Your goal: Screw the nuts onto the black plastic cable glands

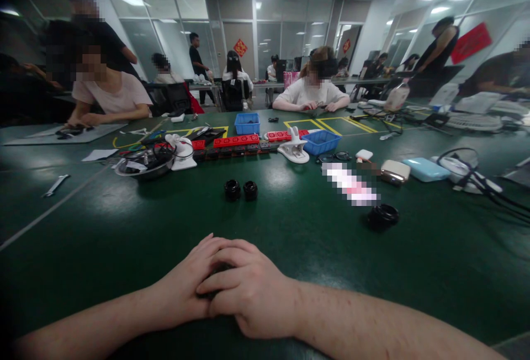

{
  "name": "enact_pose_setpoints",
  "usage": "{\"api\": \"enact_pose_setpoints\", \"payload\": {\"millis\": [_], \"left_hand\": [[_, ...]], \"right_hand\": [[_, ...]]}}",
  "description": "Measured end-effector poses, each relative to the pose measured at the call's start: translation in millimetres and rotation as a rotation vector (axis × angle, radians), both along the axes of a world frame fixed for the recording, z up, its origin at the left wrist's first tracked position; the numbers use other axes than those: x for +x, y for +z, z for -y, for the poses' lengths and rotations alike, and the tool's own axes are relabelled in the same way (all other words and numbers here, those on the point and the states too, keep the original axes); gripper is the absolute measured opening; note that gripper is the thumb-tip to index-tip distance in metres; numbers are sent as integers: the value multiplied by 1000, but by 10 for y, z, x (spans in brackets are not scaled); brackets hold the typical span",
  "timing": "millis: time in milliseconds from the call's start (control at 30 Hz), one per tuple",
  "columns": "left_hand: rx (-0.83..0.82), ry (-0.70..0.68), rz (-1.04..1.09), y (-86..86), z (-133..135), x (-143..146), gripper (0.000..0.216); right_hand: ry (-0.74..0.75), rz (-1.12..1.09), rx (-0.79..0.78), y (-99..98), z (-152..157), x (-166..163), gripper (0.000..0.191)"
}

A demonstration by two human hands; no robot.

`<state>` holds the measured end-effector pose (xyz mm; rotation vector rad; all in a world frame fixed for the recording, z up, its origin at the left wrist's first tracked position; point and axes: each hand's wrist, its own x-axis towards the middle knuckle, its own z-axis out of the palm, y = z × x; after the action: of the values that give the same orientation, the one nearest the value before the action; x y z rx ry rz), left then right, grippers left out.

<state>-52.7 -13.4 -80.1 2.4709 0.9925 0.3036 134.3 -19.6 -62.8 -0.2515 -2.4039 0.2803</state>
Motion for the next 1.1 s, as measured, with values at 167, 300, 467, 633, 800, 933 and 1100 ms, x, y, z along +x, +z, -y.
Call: {"api": "enact_pose_setpoints", "payload": {"millis": [167, 300, 467, 633, 800, 933, 1100], "left_hand": [[-1, -4, 21, 12, 7, -11, 55], [-32, -5, 36, 22, 6, -19, 57], [-52, 14, 44, -16, -4, -36, 63], [-69, 8, 57, 1, 2, -35, 61], [-78, 36, 60, 84, 21, -1, 51], [-77, 47, 47, 73, 21, -2, 52], [-35, 43, 16, -38, 5, -27, 64]], "right_hand": [[-60, -58, -10, 104, 43, 25, 29], [-170, -52, -134, 83, 44, 13, 33], [-268, 34, -283, 10, 33, -19, 48], [-342, 108, -318, -15, 27, -32, 49], [-274, 118, -280, -19, 6, -26, 33], [-143, 70, -258, 21, -7, -33, 33], [-35, 82, -228, 61, -7, -39, 32]]}}
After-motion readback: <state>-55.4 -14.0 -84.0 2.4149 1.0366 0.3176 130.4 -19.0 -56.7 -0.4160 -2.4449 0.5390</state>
